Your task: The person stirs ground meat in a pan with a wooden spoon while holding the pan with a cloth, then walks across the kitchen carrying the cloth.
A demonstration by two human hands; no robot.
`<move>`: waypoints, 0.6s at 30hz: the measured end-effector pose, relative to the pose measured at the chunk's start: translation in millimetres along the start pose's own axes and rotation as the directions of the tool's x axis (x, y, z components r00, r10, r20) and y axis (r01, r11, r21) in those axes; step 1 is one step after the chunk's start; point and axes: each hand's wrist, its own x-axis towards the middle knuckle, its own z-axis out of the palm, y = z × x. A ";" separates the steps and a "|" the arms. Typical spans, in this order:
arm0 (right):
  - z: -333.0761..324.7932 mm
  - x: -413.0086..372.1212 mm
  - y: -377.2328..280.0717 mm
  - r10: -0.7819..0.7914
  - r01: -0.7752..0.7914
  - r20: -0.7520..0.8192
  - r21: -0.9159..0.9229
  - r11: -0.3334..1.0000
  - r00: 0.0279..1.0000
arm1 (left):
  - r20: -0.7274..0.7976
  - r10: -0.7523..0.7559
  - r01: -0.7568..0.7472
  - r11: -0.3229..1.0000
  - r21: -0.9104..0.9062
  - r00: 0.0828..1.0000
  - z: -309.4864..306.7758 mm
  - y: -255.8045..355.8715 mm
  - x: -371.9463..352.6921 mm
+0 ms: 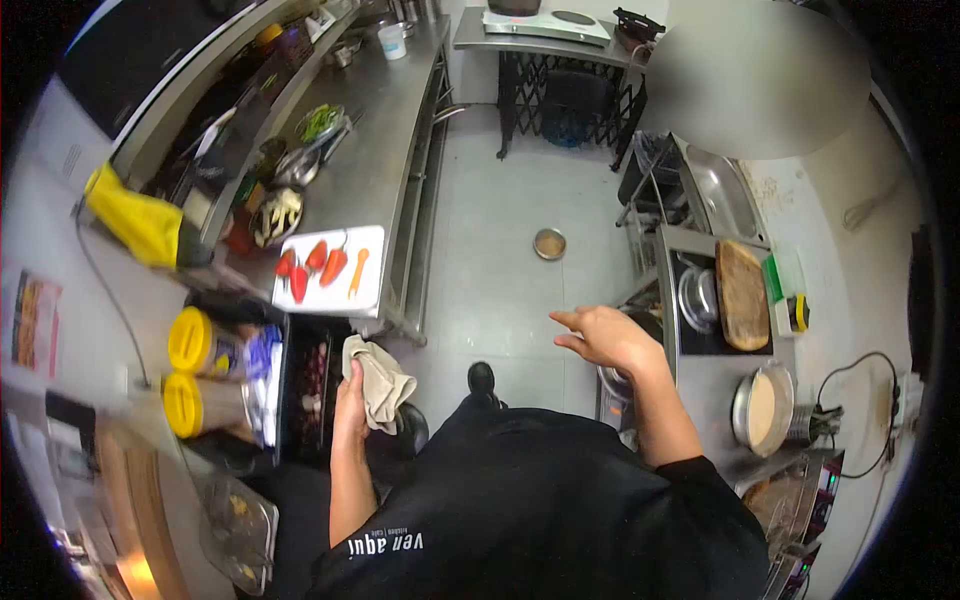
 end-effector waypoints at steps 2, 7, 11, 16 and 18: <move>-16.7 36.9 29.4 0.058 -0.057 0.044 -0.023 0.998 0.997 | 0.102 -0.031 0.030 0.999 0.010 0.994 41.2 41.4 56.9; -91.6 127.9 101.9 0.198 -0.197 -0.072 0.022 0.980 0.978 | 0.275 -0.019 -0.024 0.988 0.151 0.961 169.3 135.2 208.9; -131.6 196.7 161.5 0.293 -0.285 -0.043 0.134 0.949 0.955 | 0.376 -0.036 0.004 0.996 0.086 0.926 276.5 201.1 298.0; -158.8 310.5 266.5 0.388 -0.391 0.085 0.011 0.920 0.918 | 0.379 -0.058 -0.005 0.987 0.163 0.924 350.0 241.6 407.1; -201.4 362.3 286.4 0.372 -0.373 0.096 -0.008 0.928 0.923 | 0.334 -0.120 0.108 0.993 0.055 0.935 359.3 255.0 446.2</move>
